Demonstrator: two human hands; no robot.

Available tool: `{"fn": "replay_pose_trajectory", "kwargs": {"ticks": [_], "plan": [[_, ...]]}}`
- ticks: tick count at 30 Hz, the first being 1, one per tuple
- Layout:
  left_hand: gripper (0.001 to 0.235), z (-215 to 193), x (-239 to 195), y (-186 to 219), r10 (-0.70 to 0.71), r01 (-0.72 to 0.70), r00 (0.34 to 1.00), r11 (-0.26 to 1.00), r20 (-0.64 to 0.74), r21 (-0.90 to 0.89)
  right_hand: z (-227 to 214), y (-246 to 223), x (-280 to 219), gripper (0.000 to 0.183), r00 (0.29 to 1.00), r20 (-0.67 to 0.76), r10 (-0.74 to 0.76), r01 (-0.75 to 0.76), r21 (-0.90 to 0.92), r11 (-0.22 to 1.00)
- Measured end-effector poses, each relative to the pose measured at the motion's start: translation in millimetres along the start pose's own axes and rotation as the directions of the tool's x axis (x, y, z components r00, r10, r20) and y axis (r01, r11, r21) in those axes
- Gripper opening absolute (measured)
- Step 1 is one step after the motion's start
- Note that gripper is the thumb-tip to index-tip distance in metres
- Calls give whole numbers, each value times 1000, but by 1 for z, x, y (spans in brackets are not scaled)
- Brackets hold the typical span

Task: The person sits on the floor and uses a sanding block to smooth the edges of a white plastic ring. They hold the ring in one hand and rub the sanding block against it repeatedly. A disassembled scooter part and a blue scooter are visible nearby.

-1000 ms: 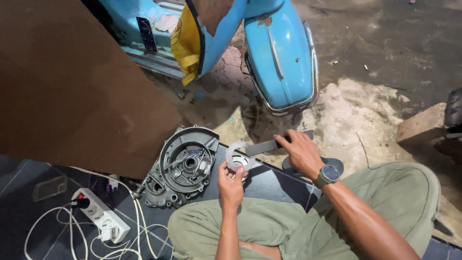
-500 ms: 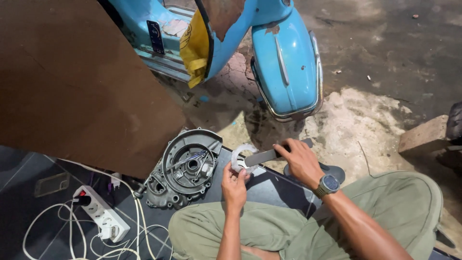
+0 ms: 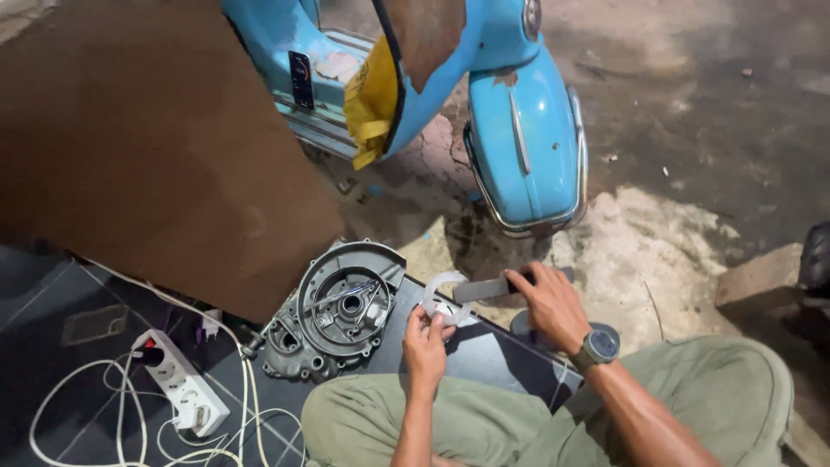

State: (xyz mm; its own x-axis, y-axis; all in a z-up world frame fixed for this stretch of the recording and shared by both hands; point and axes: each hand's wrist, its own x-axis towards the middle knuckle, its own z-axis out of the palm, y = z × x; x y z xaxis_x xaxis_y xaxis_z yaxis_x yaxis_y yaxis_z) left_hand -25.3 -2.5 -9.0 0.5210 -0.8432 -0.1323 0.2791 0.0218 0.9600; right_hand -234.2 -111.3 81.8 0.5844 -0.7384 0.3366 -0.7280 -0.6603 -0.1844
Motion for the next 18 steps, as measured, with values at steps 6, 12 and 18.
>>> {"fn": "replay_pose_trajectory", "kwargs": {"ticks": [6,12,18], "plan": [[33,4,6,-16,14,4,993,988,115,-155,-4,-10,2,43,999,13,-37,37,2,999],[45,1,7,-17,-6,30,986,989,170,-142,9,1,-3,40,1000,21,-7,9,-52,999],[57,4,1,4,-7,23,984,996,181,-82,10,7,0,45,998,67,19,-12,-94,995]]}}
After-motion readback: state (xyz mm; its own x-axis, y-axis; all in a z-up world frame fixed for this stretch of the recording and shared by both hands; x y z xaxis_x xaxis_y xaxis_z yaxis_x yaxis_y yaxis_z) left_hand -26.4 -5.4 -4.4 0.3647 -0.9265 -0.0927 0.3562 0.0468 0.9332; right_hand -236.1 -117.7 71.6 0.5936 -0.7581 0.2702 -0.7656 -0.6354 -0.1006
